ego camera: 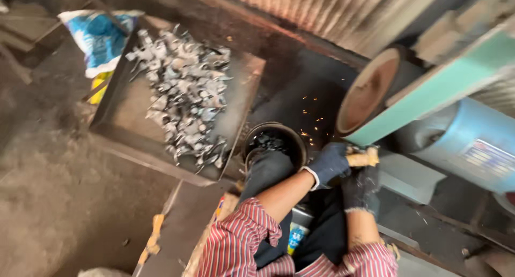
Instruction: The person sits at a belt sander and grinds cast metal parts, holding each piece against the moving abrasive belt with both hands until sparks fly, then places the finished piece into a tray of completed parts and picks up the next raw piece from a bucket.
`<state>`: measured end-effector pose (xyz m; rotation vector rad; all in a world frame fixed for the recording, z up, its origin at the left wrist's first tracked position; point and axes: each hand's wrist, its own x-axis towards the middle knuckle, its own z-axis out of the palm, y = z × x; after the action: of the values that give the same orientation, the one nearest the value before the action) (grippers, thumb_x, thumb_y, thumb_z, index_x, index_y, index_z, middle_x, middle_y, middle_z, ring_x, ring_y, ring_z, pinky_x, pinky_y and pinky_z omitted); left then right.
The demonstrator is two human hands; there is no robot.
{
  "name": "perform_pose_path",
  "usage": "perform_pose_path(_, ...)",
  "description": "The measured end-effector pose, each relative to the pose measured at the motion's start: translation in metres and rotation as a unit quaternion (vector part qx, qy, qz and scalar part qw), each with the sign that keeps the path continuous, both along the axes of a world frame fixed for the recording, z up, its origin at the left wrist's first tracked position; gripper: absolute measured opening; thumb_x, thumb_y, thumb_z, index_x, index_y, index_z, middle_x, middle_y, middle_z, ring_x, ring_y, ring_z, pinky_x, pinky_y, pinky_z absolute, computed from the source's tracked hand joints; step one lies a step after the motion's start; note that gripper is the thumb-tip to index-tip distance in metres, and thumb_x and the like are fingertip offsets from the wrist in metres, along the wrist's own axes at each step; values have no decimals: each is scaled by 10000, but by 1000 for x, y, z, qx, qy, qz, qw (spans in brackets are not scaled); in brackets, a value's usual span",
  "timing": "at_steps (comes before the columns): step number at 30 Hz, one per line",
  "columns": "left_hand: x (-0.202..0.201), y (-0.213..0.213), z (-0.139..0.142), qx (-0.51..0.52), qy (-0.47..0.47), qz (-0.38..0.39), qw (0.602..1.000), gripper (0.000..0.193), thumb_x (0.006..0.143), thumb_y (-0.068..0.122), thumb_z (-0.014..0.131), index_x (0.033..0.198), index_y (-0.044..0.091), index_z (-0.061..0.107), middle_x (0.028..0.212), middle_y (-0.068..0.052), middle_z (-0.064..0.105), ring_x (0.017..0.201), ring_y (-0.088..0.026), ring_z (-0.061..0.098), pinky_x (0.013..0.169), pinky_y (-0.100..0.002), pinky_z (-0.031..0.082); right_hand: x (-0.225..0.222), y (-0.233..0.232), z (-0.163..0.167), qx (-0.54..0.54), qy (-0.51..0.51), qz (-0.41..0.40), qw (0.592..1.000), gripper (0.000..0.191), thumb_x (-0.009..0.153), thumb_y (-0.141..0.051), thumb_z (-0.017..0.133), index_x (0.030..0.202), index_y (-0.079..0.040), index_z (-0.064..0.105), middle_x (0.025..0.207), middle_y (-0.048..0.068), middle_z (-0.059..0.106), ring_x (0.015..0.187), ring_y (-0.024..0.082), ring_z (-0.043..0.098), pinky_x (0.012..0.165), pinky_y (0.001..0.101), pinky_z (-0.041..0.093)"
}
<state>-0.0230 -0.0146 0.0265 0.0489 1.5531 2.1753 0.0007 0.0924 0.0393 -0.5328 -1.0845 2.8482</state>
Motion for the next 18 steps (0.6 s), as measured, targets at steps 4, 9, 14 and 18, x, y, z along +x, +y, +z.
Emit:
perform_pose_path(4, 35, -123, 38, -382, 355, 20, 853, 466, 946, 496, 610, 1175, 110, 735, 1099, -179, 724, 985, -350, 689, 856, -446, 539, 41, 0, 44, 866, 144, 2, 479, 309, 1020, -148, 575, 1287, -11, 649, 1257, 297, 638, 1120, 366, 596, 928, 380, 478)
perform_pose_path(9, 99, -284, 19, -707, 220, 217, 636, 322, 878, 305, 709, 1093, 74, 778, 877, -143, 737, 769, -315, 698, 650, -434, 542, 50, -27, 54, 608, -112, 214, 756, 350, 955, -277, 671, 1240, -80, 720, 1124, 123, 762, 1056, 202, 688, 967, 341, 497)
perform_pose_path(14, 126, -332, -17, -638, 277, 246, 675, 217, 951, 260, 701, 1079, 94, 754, 996, -140, 754, 896, -324, 714, 762, -426, 565, 55, -63, 35, 671, 169, 335, 639, 475, 879, -302, 751, 1264, -35, 674, 1221, 159, 724, 1120, 253, 672, 962, 350, 515)
perform_pose_path(18, 129, -291, 10, -415, 187, 407, 792, 212, 938, 175, 749, 1102, 42, 727, 1042, -107, 738, 935, -221, 678, 827, -367, 547, 80, -82, 31, 671, 117, 291, 672, 547, 843, -300, 796, 1299, -30, 660, 1302, 180, 681, 1124, 251, 654, 956, 348, 514)
